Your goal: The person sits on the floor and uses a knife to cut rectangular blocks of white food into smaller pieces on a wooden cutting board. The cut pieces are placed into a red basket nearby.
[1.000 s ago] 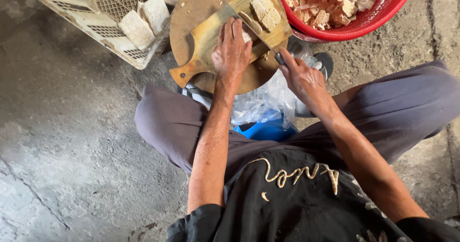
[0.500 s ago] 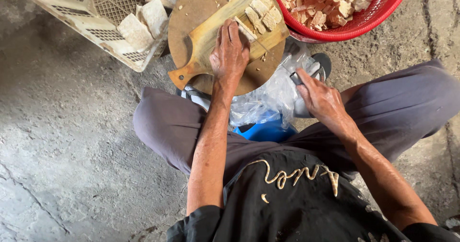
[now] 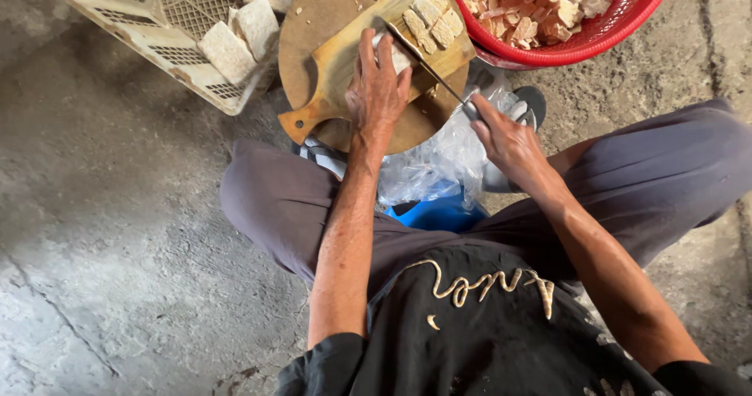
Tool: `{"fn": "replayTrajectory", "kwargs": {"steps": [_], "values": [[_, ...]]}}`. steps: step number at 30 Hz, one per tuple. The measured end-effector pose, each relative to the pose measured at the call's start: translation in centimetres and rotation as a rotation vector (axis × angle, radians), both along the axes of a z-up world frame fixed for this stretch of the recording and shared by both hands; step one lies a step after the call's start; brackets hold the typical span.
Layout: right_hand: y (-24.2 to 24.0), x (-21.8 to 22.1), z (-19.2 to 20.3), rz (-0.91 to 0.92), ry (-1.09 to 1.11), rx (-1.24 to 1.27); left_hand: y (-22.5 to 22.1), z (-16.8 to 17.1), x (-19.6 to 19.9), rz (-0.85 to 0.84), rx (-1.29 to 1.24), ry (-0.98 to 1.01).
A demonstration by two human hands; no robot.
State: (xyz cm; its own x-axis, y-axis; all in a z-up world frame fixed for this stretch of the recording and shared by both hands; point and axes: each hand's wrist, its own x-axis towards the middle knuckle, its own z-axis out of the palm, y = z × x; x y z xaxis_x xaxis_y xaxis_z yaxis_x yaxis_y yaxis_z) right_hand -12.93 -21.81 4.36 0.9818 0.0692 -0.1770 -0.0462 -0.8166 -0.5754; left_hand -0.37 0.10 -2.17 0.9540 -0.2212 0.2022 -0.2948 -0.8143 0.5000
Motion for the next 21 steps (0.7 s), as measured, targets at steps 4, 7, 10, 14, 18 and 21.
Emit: {"fn": "replayTrajectory", "kwargs": {"steps": [4, 7, 10, 14, 18, 21], "values": [[-0.9, -2.0, -0.1, -0.01, -0.042, -0.002, 0.5, 1.1, -0.4, -0.026, -0.019, 0.05], [-0.8, -2.5, 0.1, -0.027, -0.1, 0.032, 0.9, 1.5, -0.6, -0.037, 0.036, 0.067], [-0.8, -3.0, 0.7, -0.016, -0.01, -0.045, 1.1, 1.3, -0.9, -0.035, 0.072, 0.074], [-1.1, -3.2, 1.4, 0.002, 0.067, -0.114, 1.2, 0.4, -0.6, -0.044, 0.086, 0.052], [-0.4, -1.8, 1.6, 0.027, 0.031, -0.089, 1.0, 0.2, -0.5, -0.035, 0.085, -0.035], [0.7, 0.6, 1.0, 0.033, 0.057, -0.114, 1.0, 0.7, -0.9, -0.019, 0.081, -0.034]]}}
